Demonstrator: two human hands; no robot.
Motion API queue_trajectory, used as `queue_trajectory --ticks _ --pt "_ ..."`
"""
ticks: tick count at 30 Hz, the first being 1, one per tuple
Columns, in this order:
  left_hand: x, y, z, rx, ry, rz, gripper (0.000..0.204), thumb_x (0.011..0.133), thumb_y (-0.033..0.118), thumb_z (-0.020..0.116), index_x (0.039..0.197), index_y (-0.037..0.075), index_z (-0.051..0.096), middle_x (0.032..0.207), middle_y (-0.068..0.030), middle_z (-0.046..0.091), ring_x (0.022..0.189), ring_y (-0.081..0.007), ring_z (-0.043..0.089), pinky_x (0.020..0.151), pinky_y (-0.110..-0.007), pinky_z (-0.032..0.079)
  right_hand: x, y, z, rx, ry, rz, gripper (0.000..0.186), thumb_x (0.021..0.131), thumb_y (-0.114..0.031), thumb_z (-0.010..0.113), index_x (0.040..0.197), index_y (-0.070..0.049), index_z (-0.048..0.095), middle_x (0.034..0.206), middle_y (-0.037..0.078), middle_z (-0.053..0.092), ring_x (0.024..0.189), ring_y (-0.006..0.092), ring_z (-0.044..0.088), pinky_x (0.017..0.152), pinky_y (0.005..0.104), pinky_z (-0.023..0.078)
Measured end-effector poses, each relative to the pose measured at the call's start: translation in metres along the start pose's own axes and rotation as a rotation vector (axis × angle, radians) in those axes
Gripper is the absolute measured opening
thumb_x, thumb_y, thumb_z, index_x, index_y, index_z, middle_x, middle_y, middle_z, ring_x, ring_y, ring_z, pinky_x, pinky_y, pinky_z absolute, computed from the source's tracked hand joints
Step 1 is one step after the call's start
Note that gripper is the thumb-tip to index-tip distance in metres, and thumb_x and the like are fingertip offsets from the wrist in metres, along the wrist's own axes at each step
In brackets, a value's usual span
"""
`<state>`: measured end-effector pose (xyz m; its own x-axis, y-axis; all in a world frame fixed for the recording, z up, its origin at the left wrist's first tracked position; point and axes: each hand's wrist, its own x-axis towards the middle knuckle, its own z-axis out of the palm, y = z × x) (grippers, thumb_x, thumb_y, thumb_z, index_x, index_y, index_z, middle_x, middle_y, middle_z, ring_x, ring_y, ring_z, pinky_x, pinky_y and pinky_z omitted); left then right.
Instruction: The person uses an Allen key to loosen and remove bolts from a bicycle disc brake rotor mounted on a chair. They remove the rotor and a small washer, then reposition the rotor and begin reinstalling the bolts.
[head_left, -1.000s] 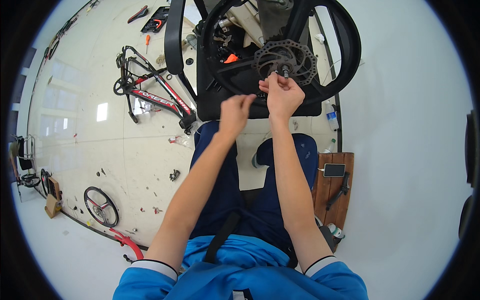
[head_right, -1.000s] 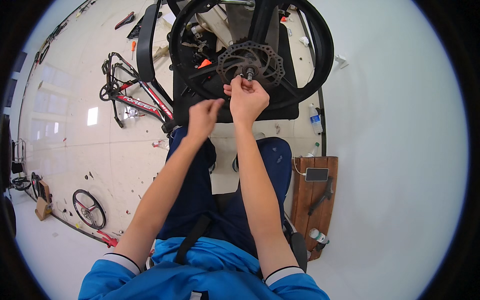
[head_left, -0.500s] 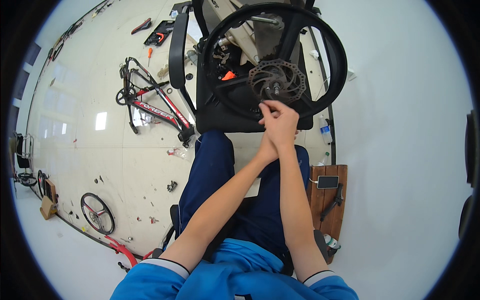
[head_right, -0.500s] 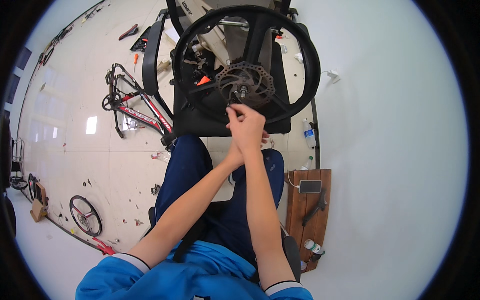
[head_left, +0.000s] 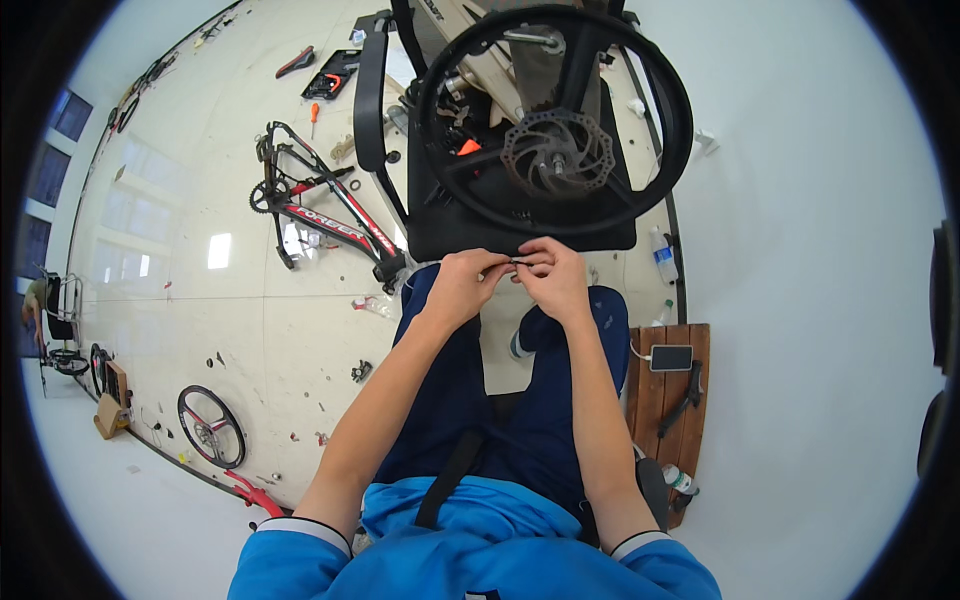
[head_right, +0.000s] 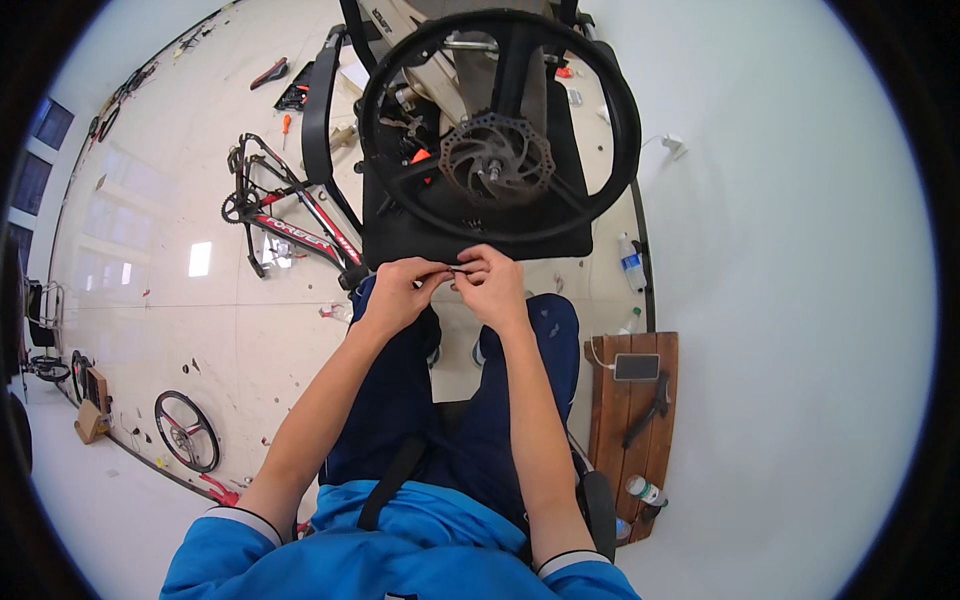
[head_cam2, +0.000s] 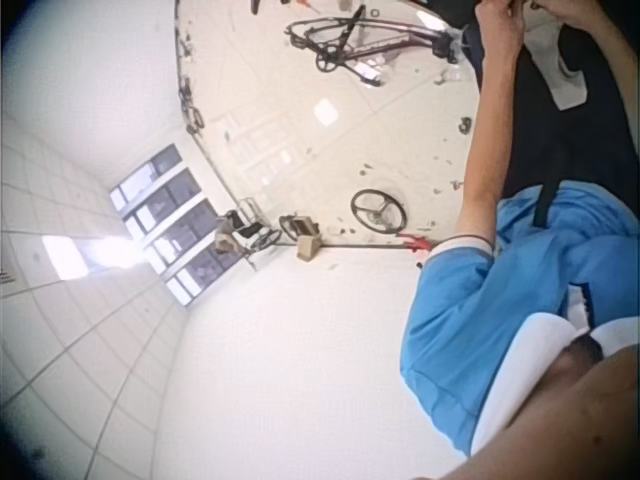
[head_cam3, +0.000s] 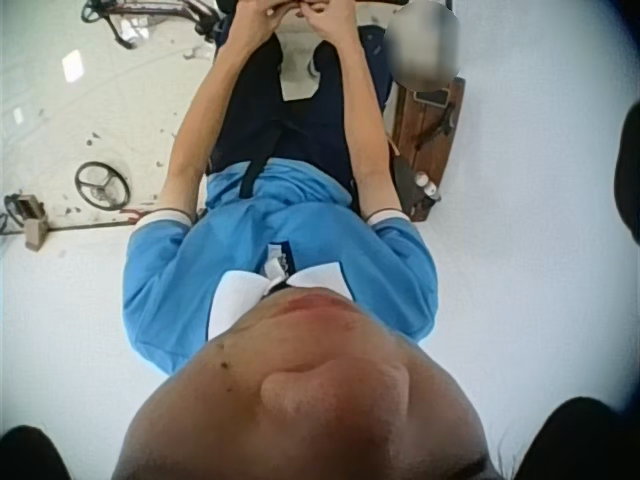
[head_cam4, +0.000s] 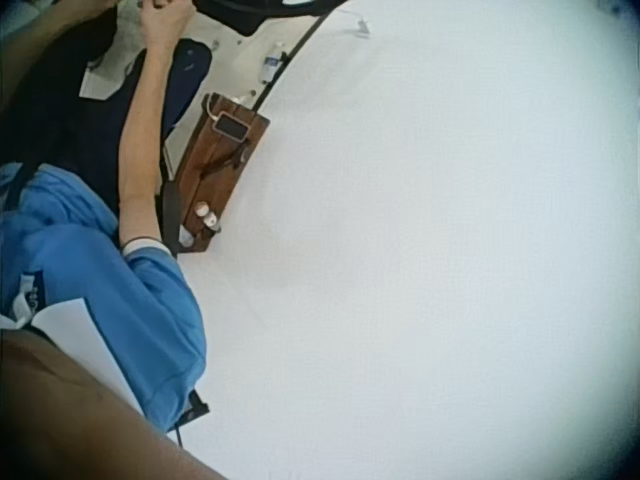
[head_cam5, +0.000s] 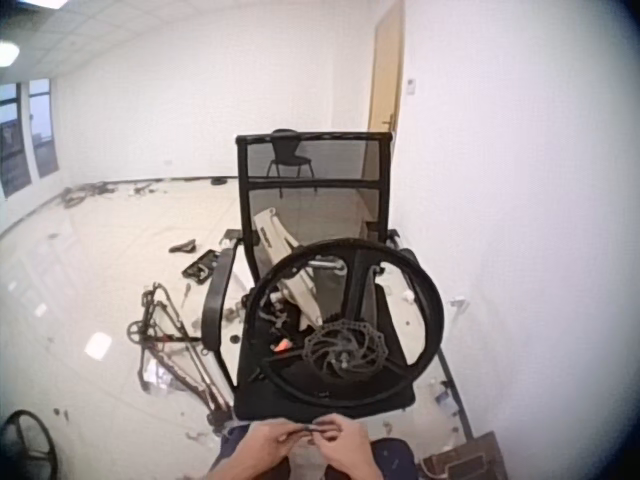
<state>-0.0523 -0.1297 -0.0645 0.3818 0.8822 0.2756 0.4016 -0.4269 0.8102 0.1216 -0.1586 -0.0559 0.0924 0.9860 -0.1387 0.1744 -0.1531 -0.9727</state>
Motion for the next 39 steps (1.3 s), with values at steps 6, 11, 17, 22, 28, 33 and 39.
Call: queue_trajectory --ticks 6,11,17,22,28,33,39 --pt "-0.030 0.002 0.026 -0.303 0.311 -0.348 0.012 0.088 0.005 0.071 0.093 -0.006 0.073 0.074 -0.0077 0.072 0.065 -0.0095 0.066 0.062 -0.022 0.051 -0.021 0.012 -0.003 0.200 0.435 -0.069 0.024 0.088 -0.003 0.069 0.108 0.006 0.062 0.097 0.016 0.071 0.084 0.0203 0.073 0.074 0.0270 0.057" --pt "-0.043 0.015 0.037 -0.341 0.421 -0.273 0.010 0.087 0.001 0.071 0.093 -0.007 0.072 0.078 -0.0083 0.071 0.068 -0.0105 0.066 0.064 -0.021 0.052 -0.023 0.016 0.002 0.794 0.247 0.306 0.032 0.100 -0.023 0.061 0.114 0.006 0.060 0.105 0.017 0.069 0.092 0.0220 0.070 0.083 0.0324 0.057" --pt "-0.041 0.045 0.046 -0.592 0.410 -0.425 0.015 0.089 0.007 0.071 0.091 -0.008 0.072 0.079 -0.0120 0.073 0.070 -0.0137 0.070 0.062 -0.023 0.054 0.022 -0.021 0.006 0.911 0.071 0.176 0.031 0.103 -0.019 0.051 0.117 0.007 0.059 0.108 0.018 0.069 0.095 0.0231 0.069 0.086 0.0343 0.057" --pt "-0.021 0.069 0.040 -0.960 0.370 -0.539 0.026 0.097 0.016 0.064 0.099 -0.010 0.070 0.085 -0.0149 0.072 0.070 -0.0176 0.069 0.066 -0.028 0.057 0.046 -0.038 0.009 0.808 0.048 0.138 0.032 0.103 -0.020 0.050 0.112 0.008 0.062 0.099 0.020 0.071 0.085 0.0231 0.072 0.077 0.0327 0.060" --pt "-0.003 0.071 0.037 -1.063 0.341 -0.614 0.031 0.100 0.021 0.062 0.097 -0.010 0.070 0.086 -0.0142 0.071 0.070 -0.0159 0.067 0.066 -0.028 0.055 0.064 -0.038 0.005 0.836 0.055 0.142 0.031 0.103 -0.020 0.050 0.110 0.008 0.062 0.097 0.020 0.071 0.083 0.0225 0.071 0.075 0.0321 0.060" --pt "0.006 0.072 0.029 -1.195 0.313 -0.709 0.031 0.101 0.021 0.060 0.098 -0.009 0.068 0.086 -0.0140 0.070 0.072 -0.0162 0.067 0.065 -0.027 0.055 0.070 -0.038 0.006 0.824 0.042 0.174 0.034 0.103 -0.022 0.051 0.115 0.008 0.062 0.097 0.016 0.071 0.084 0.0180 0.071 0.076 0.0286 0.059" --pt "0.020 0.069 0.015 -2.010 0.204 -1.080 0.020 0.102 0.017 0.054 0.099 -0.002 0.060 0.082 -0.0045 0.058 0.071 -0.0119 0.057 0.063 -0.022 0.049 0.069 -0.034 0.007 0.887 0.107 0.226 0.035 0.103 -0.024 0.051 0.116 0.006 0.062 0.100 0.016 0.071 0.089 0.0185 0.070 0.080 0.0300 0.059"
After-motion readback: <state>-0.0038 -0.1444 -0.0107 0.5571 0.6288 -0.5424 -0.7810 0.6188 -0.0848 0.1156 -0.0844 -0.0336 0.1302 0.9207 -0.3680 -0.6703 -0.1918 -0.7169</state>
